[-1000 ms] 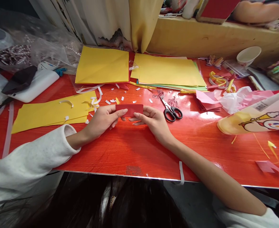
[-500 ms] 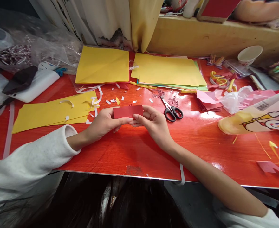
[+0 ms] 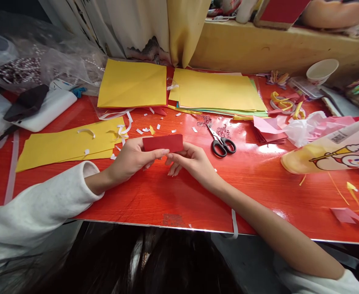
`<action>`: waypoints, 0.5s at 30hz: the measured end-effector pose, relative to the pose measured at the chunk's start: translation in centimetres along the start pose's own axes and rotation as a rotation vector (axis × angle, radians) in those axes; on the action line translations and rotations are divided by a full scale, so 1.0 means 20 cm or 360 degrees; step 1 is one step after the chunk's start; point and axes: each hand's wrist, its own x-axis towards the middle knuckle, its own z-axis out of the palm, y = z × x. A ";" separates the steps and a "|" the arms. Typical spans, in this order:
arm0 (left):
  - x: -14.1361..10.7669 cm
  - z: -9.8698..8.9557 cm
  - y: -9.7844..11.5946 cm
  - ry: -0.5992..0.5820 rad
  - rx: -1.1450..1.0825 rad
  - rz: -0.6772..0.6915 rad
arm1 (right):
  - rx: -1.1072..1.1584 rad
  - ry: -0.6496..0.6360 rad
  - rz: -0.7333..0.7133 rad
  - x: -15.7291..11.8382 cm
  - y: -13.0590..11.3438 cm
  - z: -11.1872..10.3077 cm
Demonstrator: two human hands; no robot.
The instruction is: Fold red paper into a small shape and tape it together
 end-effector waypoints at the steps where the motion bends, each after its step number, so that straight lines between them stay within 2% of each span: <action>1: 0.00 0.00 0.01 -0.0013 -0.0001 0.0011 | 0.0015 -0.0022 -0.0017 0.00 0.00 0.00; 5: 0.00 0.00 0.01 -0.0004 0.0011 -0.0029 | 0.0015 -0.0039 -0.0063 0.00 0.01 -0.01; 11: 0.00 -0.01 -0.02 -0.0199 0.0053 -0.0140 | -0.0060 0.0055 -0.0132 -0.01 0.01 0.01; 15: 0.01 -0.01 -0.03 -0.0197 0.0087 -0.0211 | -0.0092 0.0051 -0.0123 -0.02 0.01 0.01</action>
